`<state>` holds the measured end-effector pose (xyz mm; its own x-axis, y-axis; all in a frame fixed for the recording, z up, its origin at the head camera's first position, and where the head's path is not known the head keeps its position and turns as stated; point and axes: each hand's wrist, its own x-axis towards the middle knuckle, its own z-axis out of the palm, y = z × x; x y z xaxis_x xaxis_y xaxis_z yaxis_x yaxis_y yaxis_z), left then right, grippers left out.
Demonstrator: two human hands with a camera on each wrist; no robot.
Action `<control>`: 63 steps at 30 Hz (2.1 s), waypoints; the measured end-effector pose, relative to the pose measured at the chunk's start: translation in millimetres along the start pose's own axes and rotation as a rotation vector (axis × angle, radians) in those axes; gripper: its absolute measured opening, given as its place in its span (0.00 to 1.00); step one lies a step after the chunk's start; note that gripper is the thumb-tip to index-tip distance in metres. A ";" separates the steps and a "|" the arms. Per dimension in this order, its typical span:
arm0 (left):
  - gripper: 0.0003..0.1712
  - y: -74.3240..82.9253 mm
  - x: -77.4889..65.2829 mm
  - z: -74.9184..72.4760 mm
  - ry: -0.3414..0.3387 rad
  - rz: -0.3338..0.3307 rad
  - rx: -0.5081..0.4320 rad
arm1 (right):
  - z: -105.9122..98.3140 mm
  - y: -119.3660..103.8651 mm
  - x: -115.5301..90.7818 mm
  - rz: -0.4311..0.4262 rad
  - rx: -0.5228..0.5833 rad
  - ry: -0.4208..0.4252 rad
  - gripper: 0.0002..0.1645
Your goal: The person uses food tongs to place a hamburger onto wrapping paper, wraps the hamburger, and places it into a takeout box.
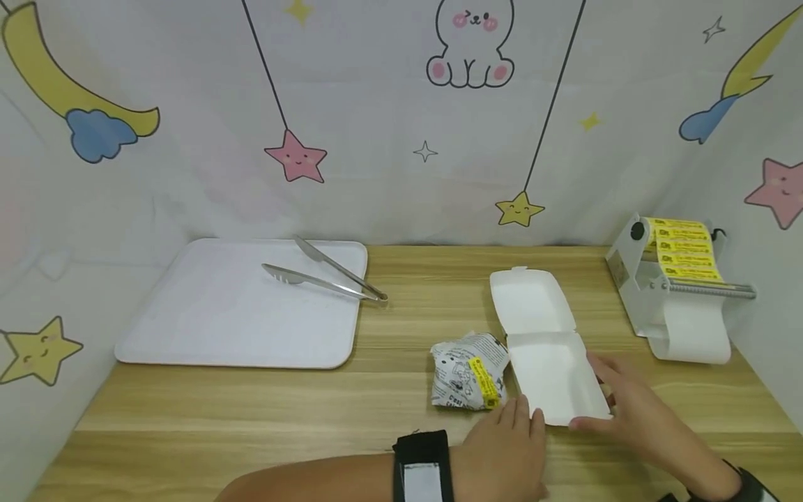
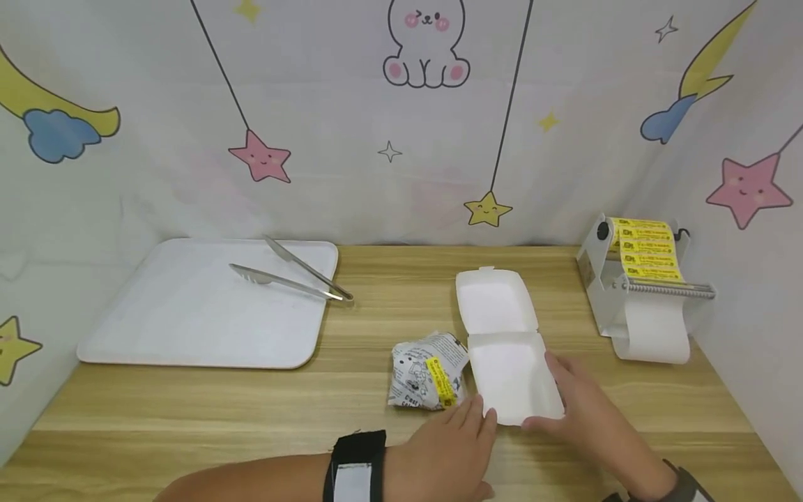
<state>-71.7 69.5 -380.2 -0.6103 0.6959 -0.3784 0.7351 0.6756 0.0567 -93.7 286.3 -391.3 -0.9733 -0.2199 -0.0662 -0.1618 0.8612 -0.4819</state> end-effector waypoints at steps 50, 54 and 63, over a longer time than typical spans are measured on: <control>0.68 -175.7 -89.7 10.9 0.314 -0.058 -0.339 | 17.4 -88.6 38.2 -0.364 -0.074 -0.089 0.63; 0.66 -180.9 -87.9 16.6 0.268 -0.063 -0.350 | 28.2 -104.0 52.8 -0.413 -0.089 -0.150 0.63; 0.61 -180.4 -79.9 24.7 0.238 -0.047 -0.336 | 48.4 -123.6 76.9 -0.475 -0.124 -0.241 0.63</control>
<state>-148.2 -114.0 -383.0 -0.7211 0.6726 -0.1662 0.5914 0.7226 0.3580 -140.6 140.7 -379.1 -0.7257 -0.6843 -0.0714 -0.6070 0.6856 -0.4019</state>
